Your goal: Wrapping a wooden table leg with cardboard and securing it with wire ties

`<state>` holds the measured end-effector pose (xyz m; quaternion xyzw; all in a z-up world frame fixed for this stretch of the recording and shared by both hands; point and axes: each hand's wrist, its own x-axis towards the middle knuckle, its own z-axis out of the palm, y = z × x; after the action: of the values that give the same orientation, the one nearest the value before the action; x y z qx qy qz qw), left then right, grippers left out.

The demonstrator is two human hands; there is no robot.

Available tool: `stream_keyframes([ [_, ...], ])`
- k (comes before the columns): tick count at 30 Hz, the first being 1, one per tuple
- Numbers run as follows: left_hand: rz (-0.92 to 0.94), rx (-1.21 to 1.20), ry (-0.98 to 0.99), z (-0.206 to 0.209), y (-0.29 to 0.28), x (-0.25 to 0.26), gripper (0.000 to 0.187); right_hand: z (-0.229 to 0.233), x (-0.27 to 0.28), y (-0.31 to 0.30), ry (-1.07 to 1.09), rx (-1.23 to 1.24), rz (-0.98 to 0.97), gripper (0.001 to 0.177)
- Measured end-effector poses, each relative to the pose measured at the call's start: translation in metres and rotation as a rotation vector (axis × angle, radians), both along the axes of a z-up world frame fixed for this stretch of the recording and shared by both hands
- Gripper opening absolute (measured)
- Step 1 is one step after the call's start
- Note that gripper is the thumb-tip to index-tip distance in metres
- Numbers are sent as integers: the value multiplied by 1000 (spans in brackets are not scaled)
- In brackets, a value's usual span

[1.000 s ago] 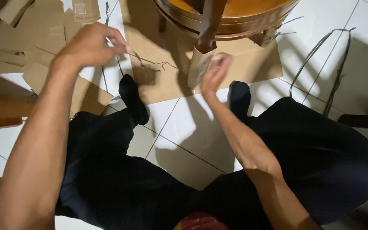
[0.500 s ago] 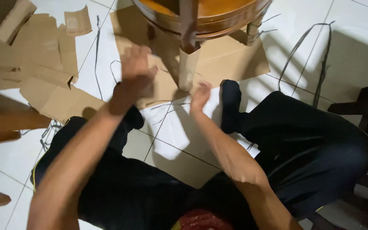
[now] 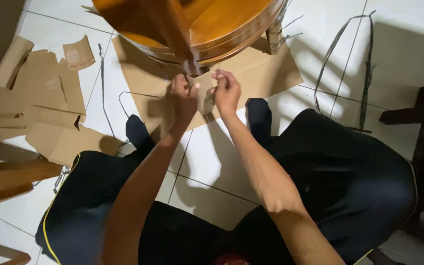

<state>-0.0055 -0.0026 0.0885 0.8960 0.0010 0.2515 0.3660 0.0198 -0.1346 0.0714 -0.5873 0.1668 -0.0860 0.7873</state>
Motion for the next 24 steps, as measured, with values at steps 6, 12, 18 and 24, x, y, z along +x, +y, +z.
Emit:
stream_keyframes([
  [6, -224, -125, 20, 6, 10, 0, 28, 21, -15, 2, -90, -343, 128, 23],
  [12, -112, -397, 265, -39, 10, -4, 47, 44, -18, 8, -176, -470, 132, 26],
  [18, -10, -316, 501, -19, -4, 17, 59, 47, -18, 9, -133, -366, 115, 19],
  [24, 65, -185, 238, -8, -20, 19, 54, 29, -3, -3, -155, -362, 210, 15],
])
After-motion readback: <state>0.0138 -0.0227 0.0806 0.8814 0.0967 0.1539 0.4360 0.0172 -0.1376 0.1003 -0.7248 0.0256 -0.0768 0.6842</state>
